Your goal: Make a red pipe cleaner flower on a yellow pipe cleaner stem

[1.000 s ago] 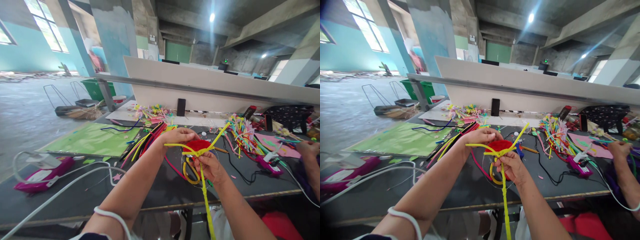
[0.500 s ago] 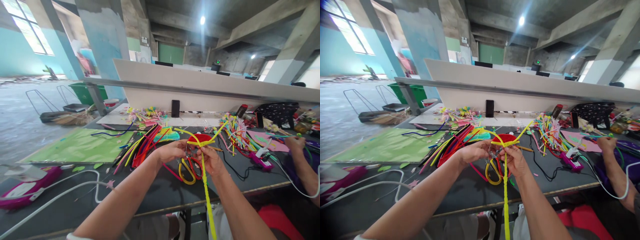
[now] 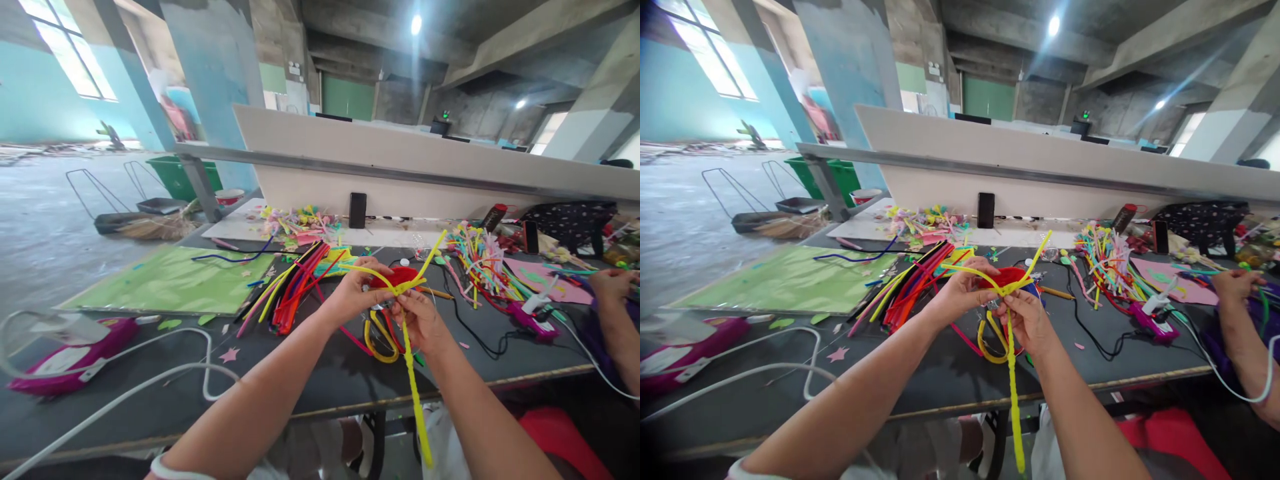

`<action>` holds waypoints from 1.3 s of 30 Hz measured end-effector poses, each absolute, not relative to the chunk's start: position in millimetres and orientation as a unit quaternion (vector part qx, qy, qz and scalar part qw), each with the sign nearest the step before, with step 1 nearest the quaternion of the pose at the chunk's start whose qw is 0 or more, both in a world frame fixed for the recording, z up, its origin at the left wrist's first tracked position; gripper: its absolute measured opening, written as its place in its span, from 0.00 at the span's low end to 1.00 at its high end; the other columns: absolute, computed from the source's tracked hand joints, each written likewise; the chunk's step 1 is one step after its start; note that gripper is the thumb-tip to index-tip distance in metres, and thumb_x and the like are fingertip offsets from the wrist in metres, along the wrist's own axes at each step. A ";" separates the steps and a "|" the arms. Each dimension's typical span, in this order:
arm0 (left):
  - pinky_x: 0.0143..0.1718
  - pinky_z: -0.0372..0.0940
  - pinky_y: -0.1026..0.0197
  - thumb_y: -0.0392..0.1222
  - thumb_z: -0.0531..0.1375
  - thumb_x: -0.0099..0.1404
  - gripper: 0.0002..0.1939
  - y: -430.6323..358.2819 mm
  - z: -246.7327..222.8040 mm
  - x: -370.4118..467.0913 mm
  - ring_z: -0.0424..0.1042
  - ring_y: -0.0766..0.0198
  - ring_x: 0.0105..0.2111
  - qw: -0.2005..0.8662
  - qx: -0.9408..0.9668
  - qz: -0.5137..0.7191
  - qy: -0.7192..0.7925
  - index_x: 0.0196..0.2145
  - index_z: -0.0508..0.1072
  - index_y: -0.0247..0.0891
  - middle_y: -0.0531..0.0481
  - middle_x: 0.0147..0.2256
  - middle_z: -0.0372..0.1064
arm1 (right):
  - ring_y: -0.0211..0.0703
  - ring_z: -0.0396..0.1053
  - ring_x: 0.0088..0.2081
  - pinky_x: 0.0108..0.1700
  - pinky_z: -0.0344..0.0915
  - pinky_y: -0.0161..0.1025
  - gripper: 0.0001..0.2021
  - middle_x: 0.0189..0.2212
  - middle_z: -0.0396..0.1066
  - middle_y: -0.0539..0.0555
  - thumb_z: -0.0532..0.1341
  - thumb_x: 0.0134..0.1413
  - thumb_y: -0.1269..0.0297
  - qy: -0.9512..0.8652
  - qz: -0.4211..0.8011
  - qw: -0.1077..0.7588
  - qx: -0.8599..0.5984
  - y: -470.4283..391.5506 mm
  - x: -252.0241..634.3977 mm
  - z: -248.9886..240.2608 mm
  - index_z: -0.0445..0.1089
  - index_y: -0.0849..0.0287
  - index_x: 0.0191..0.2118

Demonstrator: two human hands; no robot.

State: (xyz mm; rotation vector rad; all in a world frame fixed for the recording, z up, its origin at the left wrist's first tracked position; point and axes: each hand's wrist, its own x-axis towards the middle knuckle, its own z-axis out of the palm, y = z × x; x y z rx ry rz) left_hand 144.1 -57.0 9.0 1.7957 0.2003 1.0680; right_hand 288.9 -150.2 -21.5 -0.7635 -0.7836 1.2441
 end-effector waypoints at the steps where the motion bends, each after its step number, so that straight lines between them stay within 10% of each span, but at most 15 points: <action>1: 0.49 0.61 0.55 0.43 0.67 0.52 0.16 -57.3 9.6 143.3 0.64 0.57 0.46 0.448 0.766 0.453 0.083 0.39 0.75 0.39 0.45 0.43 0.61 | 0.29 0.65 0.18 0.25 0.65 0.27 0.05 0.19 0.72 0.49 0.67 0.46 0.66 -0.350 0.555 0.674 -0.340 -149.3 287.8 -22.9 0.72 0.62 0.26; 16: 0.49 0.58 0.52 0.37 0.57 0.61 0.04 -67.4 8.0 134.4 0.62 0.58 0.44 0.035 0.893 0.443 0.066 0.34 0.71 0.38 0.44 0.42 0.65 | 0.30 0.65 0.20 0.23 0.60 0.26 0.04 0.21 0.71 0.49 0.67 0.46 0.68 -0.379 0.557 0.656 -0.341 -152.2 286.1 -20.7 0.73 0.62 0.30; 39: 0.45 0.63 0.56 0.29 0.58 0.54 0.05 -73.7 -2.9 148.8 0.65 0.62 0.41 0.178 0.838 0.506 0.104 0.26 0.68 0.37 0.47 0.38 0.62 | 0.31 0.62 0.18 0.20 0.54 0.30 0.10 0.17 0.69 0.50 0.68 0.44 0.61 -0.388 0.487 0.657 -0.425 -152.0 286.0 -19.1 0.71 0.61 0.24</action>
